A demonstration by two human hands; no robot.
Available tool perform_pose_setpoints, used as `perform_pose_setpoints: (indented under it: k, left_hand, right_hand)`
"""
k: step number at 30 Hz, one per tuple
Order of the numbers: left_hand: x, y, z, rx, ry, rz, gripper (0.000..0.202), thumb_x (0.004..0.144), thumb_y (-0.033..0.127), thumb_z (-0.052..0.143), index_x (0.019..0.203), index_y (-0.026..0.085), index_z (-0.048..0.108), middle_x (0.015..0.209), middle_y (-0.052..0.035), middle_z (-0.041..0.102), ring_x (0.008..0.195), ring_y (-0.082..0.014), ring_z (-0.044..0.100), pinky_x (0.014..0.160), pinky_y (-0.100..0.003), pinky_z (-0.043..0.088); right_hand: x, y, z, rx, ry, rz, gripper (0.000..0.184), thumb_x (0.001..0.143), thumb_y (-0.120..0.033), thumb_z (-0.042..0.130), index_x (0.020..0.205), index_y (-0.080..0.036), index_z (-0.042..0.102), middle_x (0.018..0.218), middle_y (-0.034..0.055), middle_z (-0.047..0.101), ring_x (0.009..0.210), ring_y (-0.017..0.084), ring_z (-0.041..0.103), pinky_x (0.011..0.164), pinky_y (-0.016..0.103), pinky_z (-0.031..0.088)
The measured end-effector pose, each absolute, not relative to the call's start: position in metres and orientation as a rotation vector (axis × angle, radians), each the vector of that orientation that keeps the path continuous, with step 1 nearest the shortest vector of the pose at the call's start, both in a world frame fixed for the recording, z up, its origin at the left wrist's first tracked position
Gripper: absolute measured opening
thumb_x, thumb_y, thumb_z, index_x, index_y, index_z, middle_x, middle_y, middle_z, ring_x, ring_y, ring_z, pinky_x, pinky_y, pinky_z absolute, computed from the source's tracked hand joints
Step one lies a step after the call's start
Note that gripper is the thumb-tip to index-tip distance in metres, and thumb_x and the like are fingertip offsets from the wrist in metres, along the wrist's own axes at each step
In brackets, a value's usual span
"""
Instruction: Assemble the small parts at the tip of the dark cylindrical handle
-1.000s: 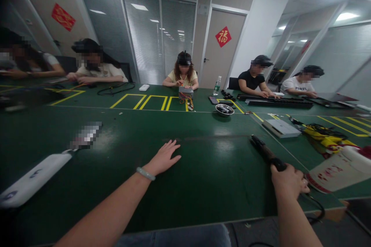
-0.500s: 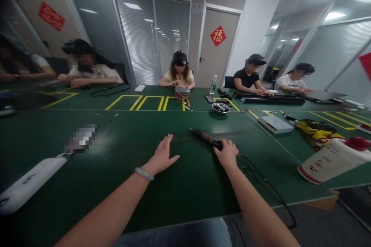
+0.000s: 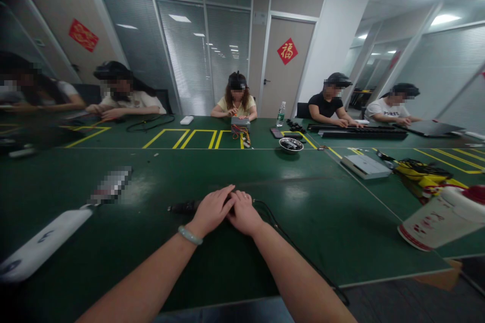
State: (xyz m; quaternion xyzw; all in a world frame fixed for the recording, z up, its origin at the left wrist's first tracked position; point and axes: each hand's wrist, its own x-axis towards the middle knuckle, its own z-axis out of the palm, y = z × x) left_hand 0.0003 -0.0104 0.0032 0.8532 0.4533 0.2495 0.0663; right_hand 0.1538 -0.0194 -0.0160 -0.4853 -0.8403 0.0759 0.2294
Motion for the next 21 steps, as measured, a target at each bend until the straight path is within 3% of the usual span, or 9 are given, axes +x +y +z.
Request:
perform_pose_setpoints:
  k: [4, 7, 10, 15, 21]
  left_hand:
    - [-0.001, -0.011, 0.007, 2.576, 1.358, 0.751, 0.054, 0.097, 0.049, 0.025, 0.144, 0.023, 0.029, 0.146, -0.0049, 0.037, 0.130, -0.0219, 0.040, 0.104, -0.037, 0.035]
    - [-0.001, -0.013, 0.011, 2.632, 1.336, 0.743, 0.054, 0.096, 0.048, 0.031, 0.145, 0.025, 0.026, 0.146, -0.0045, 0.037, 0.132, -0.0221, 0.036, 0.110, -0.042, 0.026]
    - [0.005, -0.015, 0.013, 2.762, 1.216, 0.684, 0.056, 0.092, 0.046, 0.042, 0.143, 0.027, 0.029, 0.146, -0.0038, 0.037, 0.135, -0.0240, 0.031, 0.115, -0.048, 0.010]
    - [0.018, -0.017, 0.005, 2.790, 1.153, 0.614, 0.047, 0.092, 0.038, 0.043, 0.138, 0.029, 0.038, 0.146, -0.0026, 0.037, 0.135, -0.0231, 0.031, 0.113, -0.045, 0.020]
    - [0.020, -0.014, -0.001, 2.704, 1.227, 0.583, 0.041, 0.094, 0.035, 0.041, 0.135, 0.032, 0.042, 0.138, -0.0023, 0.046, 0.121, -0.0243, 0.045, 0.102, -0.042, 0.034]
  right_hand:
    - [0.169, -0.023, -0.009, -1.282, -2.313, 0.215, 0.071, 0.081, -0.032, 0.059, 0.142, -0.019, 0.025, 0.137, 0.0130, 0.039, 0.125, 0.027, 0.035, 0.105, 0.045, 0.026]
    - [0.191, -0.028, 0.000, -1.390, -2.235, 0.176, 0.081, 0.076, -0.035, 0.065, 0.144, -0.022, 0.021, 0.137, 0.0124, 0.038, 0.126, 0.028, 0.035, 0.104, 0.046, 0.028]
    - [0.214, -0.043, 0.001, -1.608, -2.082, 0.020, 0.064, 0.078, -0.031, 0.064, 0.135, -0.024, 0.036, 0.131, 0.0115, 0.043, 0.120, 0.031, 0.040, 0.100, 0.048, 0.031]
    - [0.234, -0.085, -0.020, -1.846, -1.843, -0.074, 0.028, 0.086, -0.030, 0.052, 0.114, -0.026, 0.055, 0.111, 0.0106, 0.053, 0.101, 0.030, 0.051, 0.086, 0.046, 0.041]
    - [0.241, -0.104, -0.027, -1.809, -1.834, 0.059, 0.018, 0.088, -0.028, 0.049, 0.098, -0.029, 0.064, 0.102, 0.0069, 0.058, 0.090, 0.027, 0.056, 0.081, 0.043, 0.044]
